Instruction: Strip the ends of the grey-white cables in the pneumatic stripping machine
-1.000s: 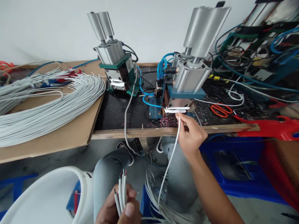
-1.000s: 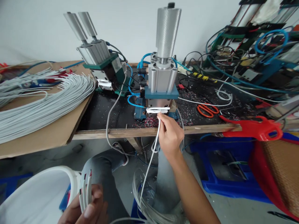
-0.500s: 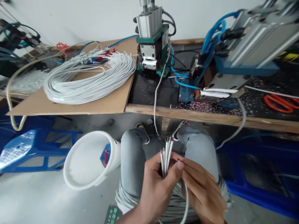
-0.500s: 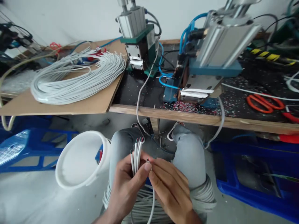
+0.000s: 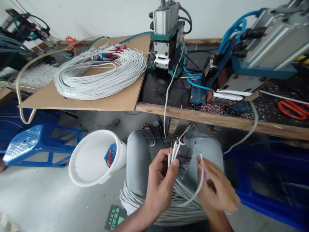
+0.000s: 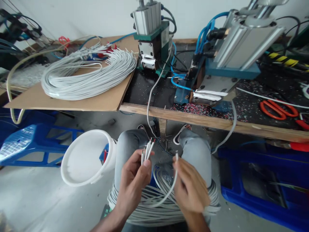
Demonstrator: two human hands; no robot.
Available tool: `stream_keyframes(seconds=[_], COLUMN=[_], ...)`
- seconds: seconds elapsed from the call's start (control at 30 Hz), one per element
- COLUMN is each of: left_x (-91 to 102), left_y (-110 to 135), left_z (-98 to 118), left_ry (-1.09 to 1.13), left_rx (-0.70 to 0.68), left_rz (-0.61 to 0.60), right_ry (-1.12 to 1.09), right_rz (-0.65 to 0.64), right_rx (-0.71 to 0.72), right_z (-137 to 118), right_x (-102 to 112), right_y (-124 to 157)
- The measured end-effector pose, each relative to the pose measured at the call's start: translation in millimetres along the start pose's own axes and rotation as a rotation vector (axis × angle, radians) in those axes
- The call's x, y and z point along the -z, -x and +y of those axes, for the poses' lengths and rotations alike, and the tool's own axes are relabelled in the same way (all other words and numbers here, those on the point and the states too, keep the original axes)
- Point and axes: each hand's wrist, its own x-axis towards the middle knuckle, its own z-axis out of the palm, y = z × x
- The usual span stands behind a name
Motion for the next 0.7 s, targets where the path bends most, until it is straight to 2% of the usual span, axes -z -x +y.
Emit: stream_keyframes(seconds=[0.1,0.2,0.27,0.37,0.5,0.6,0.7], left_x=[5.9,10.9,12.3,8.0,-8.7,-16.6,-9.6], left_y=[-4,-6,-5,0,10,16,12], left_z=[-5,-3,-1,0,-1,-6,-3], left_ry=[-0.013,-0.026,-0.039,-0.053,-0.092,-0.129,-0.168], left_rx=[-0.022,-0.041,-0.017,0.025,0.028,0.002,-0.035], left_rz=[0.041,0.048,0.028,-0.028,-0.127,-0.149,-0.04], right_ry=[0.074,0.033,-0.048,-0.232,-0.439,-0.479,-0.379], right_rz=[-0.107,-0.209,-0.263,-0.333,-0.31,-0.281,-0.264], right_rx=[-0.11,-0.164,-0.188,-0.216,-0.249,-0.209,-0.134], right_z=[41,55,43,3,-45,-55,-41], right_x=[-9,-7,1,13,21,31,49], right_y=[3,-2,-8,-24,-55,-70,-67])
